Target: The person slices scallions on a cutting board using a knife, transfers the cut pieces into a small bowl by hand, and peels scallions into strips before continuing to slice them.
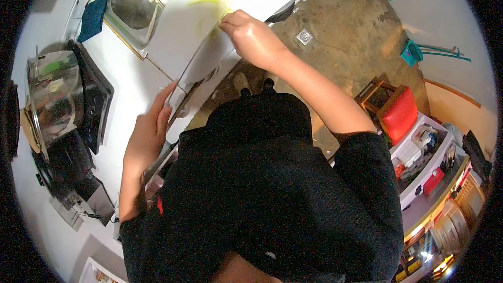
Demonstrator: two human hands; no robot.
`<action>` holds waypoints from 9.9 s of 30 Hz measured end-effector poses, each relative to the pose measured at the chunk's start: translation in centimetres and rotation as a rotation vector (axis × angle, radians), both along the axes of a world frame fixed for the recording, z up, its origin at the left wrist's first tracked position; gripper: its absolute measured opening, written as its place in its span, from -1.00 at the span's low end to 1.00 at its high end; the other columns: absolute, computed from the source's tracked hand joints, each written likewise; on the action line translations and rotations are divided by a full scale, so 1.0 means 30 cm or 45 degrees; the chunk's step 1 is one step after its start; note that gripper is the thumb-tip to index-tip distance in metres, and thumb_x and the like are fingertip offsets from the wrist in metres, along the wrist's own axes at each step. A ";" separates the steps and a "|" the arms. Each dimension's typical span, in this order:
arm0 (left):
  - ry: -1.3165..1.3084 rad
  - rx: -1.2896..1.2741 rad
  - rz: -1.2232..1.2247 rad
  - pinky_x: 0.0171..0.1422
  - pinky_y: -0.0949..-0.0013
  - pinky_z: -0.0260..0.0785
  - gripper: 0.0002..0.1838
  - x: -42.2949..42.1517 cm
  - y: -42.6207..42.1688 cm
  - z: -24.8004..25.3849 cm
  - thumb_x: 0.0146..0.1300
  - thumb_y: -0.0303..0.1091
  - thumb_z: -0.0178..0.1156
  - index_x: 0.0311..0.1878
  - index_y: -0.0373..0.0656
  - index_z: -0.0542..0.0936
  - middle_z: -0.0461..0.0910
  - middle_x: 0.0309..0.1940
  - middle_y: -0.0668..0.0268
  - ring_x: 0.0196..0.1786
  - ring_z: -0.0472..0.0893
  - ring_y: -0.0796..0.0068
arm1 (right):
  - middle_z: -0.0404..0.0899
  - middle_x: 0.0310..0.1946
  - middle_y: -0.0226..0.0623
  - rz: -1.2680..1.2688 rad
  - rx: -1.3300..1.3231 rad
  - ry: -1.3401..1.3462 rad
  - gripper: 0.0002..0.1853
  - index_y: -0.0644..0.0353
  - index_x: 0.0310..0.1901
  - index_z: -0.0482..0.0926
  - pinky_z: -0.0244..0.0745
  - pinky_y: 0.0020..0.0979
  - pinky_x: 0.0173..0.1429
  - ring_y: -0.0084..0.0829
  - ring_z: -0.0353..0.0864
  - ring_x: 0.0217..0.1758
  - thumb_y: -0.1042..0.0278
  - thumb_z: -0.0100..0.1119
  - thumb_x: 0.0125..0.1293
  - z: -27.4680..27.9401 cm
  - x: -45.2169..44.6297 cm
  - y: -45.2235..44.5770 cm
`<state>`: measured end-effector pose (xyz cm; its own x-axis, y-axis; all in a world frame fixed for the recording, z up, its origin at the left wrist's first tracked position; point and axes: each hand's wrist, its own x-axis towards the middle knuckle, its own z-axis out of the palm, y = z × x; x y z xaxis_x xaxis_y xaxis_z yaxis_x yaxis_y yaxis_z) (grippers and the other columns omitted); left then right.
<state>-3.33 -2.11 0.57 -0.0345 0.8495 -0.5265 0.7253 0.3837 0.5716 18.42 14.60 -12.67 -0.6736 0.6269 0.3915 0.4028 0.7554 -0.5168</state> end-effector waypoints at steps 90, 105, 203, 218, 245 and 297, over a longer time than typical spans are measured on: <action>-0.168 0.254 -0.073 -0.13 0.02 0.45 -0.55 0.081 0.164 -0.107 0.53 -0.25 -0.04 0.44 0.10 0.33 0.63 -0.27 -0.17 -0.18 0.58 -0.30 | 0.58 -0.24 -0.14 -0.015 -0.073 0.077 -0.88 0.37 -0.36 0.63 0.63 -0.24 -0.02 -0.12 0.59 -0.06 0.63 0.22 0.00 -0.038 0.025 0.002; -0.161 0.334 -0.143 -0.16 -0.09 0.42 -0.56 0.132 0.270 -0.195 0.51 -0.23 -0.02 0.42 0.06 0.35 0.66 -0.25 -0.09 -0.24 0.61 -0.26 | 0.59 -0.22 -0.14 -0.033 -0.061 0.058 -0.80 0.39 -0.31 0.66 0.62 -0.22 0.05 -0.14 0.59 0.00 0.65 0.24 -0.05 -0.016 0.022 -0.002; -0.103 0.024 0.070 -0.24 0.36 0.33 -0.55 0.079 0.028 -0.037 0.56 -0.20 -0.07 0.45 0.05 0.35 0.46 -0.56 0.02 -0.51 0.36 0.37 | 0.61 -0.17 -0.18 -0.090 0.029 0.100 -0.79 0.35 -0.23 0.67 0.60 -0.28 0.07 -0.18 0.60 0.01 0.62 0.30 0.03 -0.027 0.010 -0.023; -0.176 0.164 -0.028 -0.18 0.13 0.41 -0.56 0.084 0.142 -0.112 0.54 -0.23 -0.06 0.44 0.06 0.34 0.56 -0.47 -0.11 -0.32 0.61 -0.19 | 0.63 -0.19 -0.21 -0.099 0.020 0.039 -0.82 0.35 -0.28 0.67 0.60 -0.29 0.08 -0.20 0.59 0.01 0.57 0.28 0.01 -0.032 0.014 -0.023; -0.152 0.155 -0.023 -0.15 0.00 0.42 -0.58 0.080 0.131 -0.112 0.54 -0.21 -0.05 0.40 0.03 0.37 0.60 -0.34 -0.21 -0.20 0.58 -0.33 | 0.62 -0.20 -0.19 -0.093 0.048 0.050 -0.79 0.36 -0.23 0.66 0.59 -0.27 0.09 -0.19 0.59 0.00 0.58 0.28 0.03 -0.031 0.014 -0.023; -0.073 0.164 -0.011 -0.20 0.13 0.41 -0.58 0.064 0.063 -0.139 0.54 -0.20 -0.06 0.41 0.03 0.39 0.57 -0.49 -0.05 -0.38 0.60 0.07 | 0.60 -0.20 -0.22 -0.101 0.048 0.064 -0.81 0.33 -0.27 0.65 0.61 -0.27 0.05 -0.18 0.59 0.00 0.57 0.30 0.02 -0.047 0.026 -0.023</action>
